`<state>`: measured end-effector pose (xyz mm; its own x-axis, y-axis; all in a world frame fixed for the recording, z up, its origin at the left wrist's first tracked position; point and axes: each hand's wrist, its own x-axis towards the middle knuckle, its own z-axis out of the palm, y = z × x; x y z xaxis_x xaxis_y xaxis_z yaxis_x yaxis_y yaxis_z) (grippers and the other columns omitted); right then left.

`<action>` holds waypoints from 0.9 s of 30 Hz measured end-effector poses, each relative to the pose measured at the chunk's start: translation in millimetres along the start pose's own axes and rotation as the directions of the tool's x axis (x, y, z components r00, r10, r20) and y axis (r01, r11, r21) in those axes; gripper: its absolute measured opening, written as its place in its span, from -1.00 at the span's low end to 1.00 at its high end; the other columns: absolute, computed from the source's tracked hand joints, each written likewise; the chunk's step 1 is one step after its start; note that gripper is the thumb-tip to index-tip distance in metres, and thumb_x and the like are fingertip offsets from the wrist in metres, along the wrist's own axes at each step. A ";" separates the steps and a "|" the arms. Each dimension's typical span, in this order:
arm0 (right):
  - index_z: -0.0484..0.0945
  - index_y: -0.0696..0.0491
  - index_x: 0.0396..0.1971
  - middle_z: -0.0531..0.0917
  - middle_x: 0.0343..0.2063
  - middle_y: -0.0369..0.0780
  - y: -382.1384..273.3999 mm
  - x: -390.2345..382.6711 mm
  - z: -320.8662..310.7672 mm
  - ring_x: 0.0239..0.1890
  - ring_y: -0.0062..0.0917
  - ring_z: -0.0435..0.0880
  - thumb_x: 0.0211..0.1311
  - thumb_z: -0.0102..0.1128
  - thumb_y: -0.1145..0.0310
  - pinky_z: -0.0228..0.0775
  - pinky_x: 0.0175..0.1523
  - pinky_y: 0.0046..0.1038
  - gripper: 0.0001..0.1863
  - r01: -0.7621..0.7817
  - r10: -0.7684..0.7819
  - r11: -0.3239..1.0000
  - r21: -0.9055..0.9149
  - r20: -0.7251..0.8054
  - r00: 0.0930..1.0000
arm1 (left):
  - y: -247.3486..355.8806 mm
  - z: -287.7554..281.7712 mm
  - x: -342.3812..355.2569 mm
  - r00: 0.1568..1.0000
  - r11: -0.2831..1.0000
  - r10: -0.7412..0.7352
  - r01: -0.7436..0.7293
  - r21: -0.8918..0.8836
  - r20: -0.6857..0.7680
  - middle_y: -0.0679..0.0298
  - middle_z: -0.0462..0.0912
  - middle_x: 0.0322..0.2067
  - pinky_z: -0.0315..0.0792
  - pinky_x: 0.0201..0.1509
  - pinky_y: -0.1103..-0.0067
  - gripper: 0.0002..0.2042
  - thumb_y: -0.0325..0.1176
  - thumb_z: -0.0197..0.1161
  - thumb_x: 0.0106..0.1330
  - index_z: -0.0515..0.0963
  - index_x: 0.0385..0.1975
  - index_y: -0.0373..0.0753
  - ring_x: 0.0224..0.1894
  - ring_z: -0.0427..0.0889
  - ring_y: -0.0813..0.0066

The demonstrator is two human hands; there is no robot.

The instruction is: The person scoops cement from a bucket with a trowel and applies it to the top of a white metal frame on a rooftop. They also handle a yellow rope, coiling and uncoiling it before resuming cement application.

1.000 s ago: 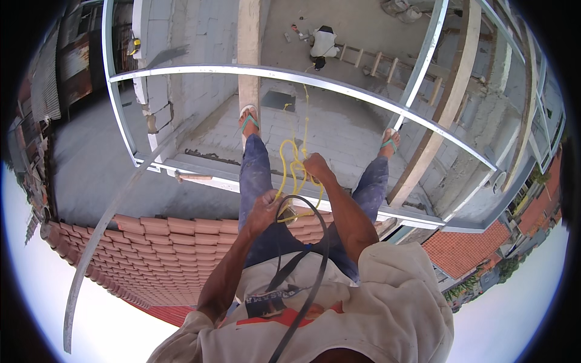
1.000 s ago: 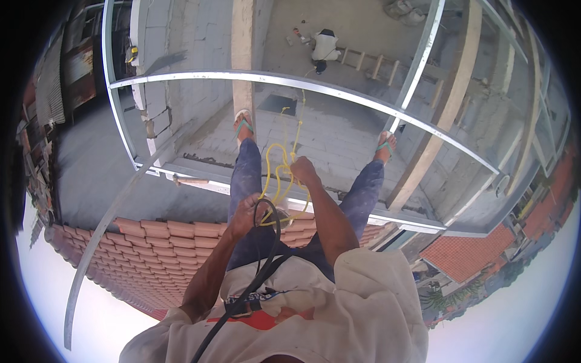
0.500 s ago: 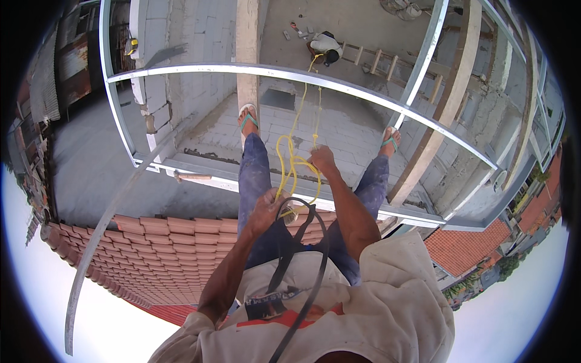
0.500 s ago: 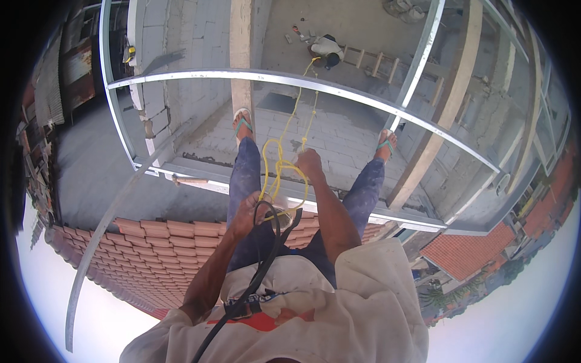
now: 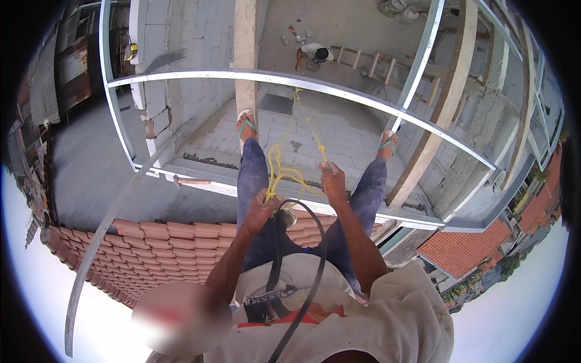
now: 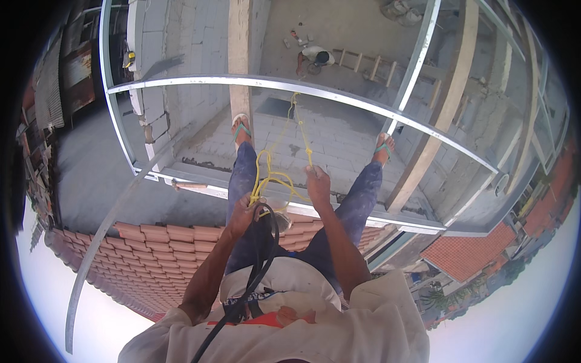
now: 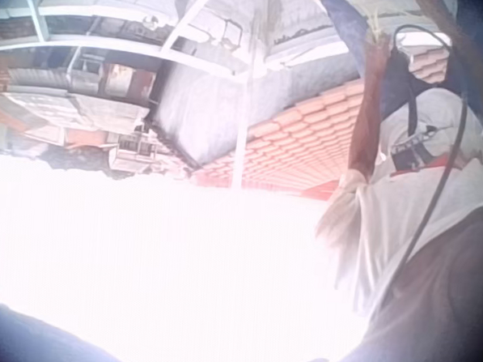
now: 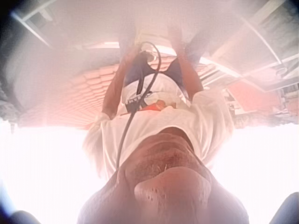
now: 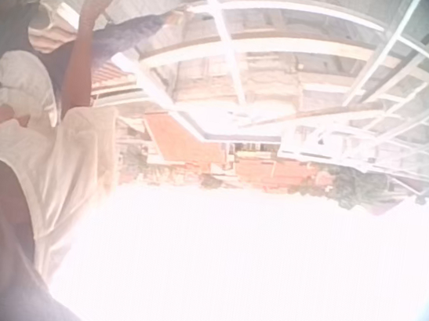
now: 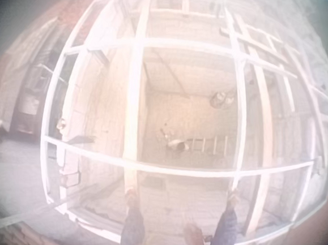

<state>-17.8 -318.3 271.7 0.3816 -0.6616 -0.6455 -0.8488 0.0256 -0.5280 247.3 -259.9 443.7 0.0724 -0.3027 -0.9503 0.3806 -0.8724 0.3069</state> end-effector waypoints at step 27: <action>0.64 -0.03 0.01 0.75 -0.14 -0.06 -159.8 -113.6 -36.4 -0.09 -0.05 0.74 0.40 0.18 0.21 0.56 -0.04 -0.11 -0.72 -0.199 -0.064 0.855 0.479 0.479 0.875 | 63.5 16.6 116.8 0.985 0.932 -0.127 0.159 -0.326 0.118 0.43 0.52 -0.50 0.28 -0.61 0.69 -0.63 -0.04 0.19 0.54 0.58 -0.05 -0.29 -0.64 0.38 0.73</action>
<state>61.2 -274.5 449.5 0.5640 -0.2219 -0.7954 -0.6261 0.5132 -0.5871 264.6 -357.0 353.0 -0.0859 -0.2328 -0.9687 0.6670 -0.7357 0.1176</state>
